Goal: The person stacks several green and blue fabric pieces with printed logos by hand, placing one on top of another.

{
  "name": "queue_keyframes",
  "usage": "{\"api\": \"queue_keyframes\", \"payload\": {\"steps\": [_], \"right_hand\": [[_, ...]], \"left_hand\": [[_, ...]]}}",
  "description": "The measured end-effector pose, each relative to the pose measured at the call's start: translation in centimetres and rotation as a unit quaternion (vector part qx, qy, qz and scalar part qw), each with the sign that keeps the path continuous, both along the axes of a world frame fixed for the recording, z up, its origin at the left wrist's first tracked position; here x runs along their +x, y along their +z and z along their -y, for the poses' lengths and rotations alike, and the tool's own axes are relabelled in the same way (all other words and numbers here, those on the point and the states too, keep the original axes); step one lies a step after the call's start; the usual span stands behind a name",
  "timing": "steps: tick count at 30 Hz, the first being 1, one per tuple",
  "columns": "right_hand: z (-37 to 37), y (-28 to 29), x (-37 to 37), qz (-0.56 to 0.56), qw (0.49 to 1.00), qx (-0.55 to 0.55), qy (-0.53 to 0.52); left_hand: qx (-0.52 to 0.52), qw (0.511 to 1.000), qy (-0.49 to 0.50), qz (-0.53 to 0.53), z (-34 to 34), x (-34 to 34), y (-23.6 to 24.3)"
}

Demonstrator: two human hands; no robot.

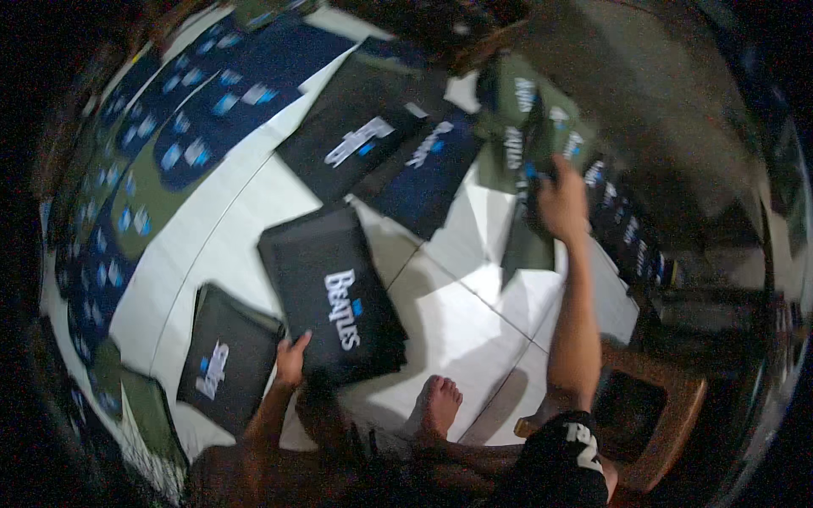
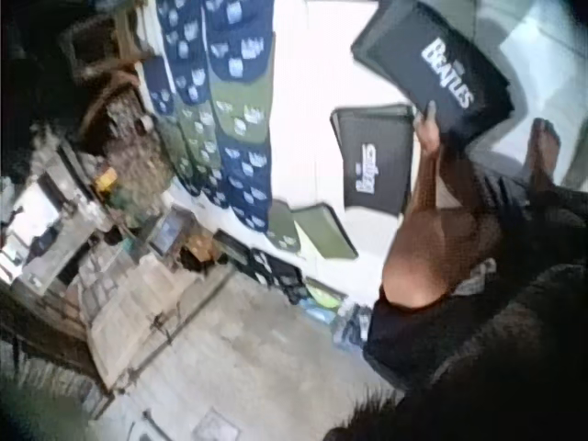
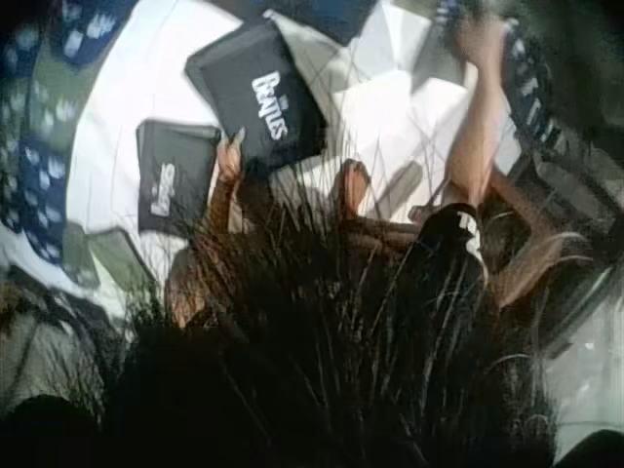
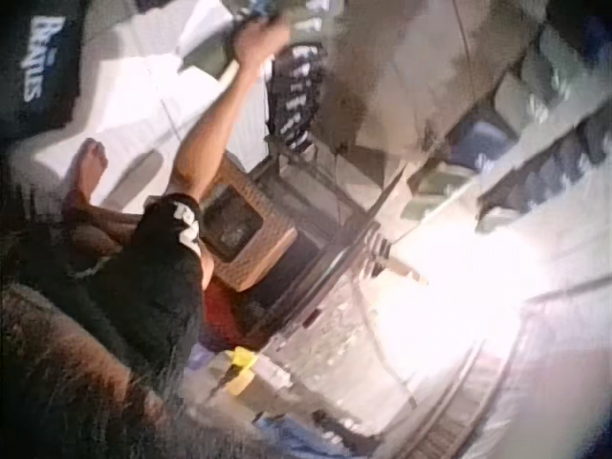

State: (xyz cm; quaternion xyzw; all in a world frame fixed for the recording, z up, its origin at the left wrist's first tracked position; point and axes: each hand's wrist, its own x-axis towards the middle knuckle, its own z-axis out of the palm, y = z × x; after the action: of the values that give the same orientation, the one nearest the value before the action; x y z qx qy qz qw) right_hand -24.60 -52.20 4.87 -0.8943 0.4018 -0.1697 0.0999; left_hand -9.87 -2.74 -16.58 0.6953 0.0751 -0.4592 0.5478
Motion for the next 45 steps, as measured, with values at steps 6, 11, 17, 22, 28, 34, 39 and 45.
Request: {"api": "queue_keyframes", "payload": {"steps": [6,11,17,22,28,34,39,45], "right_hand": [[-11.1,8.9,3.4,0.197,0.889,0.386,0.148],[-13.9,0.9,6.3,0.109,0.860,0.483,0.125],[-18.5,-17.0,7.4,0.207,0.705,0.668,0.117],[-16.8,-18.7,7.8,0.139,0.782,0.593,0.132],[-14.3,-17.8,11.4,0.152,0.776,0.592,0.158],[-14.0,-20.0,13.1,0.056,0.845,0.488,0.210],[-15.8,-21.0,11.7,0.055,0.857,0.421,0.293],[-18.0,-20.4,11.6,0.031,0.927,0.327,0.182]], "left_hand": [[-0.079,0.994,0.058,-0.047,0.1,-0.4,-0.7],[-0.045,0.998,0.035,-0.035,-0.4,-0.3,-1.0],[-0.041,0.982,0.132,-0.124,-0.8,-0.2,-3.3],[-0.116,0.984,0.019,-0.134,-1.8,0.6,-2.8],[-0.148,0.981,-0.127,-0.006,-0.9,1.0,0.5],[-0.087,0.973,-0.199,0.080,-0.9,1.0,-0.5],[-0.005,0.993,-0.107,0.050,-1.6,0.2,-2.6],[0.045,0.991,-0.121,0.035,-1.6,0.7,-3.8]]}}
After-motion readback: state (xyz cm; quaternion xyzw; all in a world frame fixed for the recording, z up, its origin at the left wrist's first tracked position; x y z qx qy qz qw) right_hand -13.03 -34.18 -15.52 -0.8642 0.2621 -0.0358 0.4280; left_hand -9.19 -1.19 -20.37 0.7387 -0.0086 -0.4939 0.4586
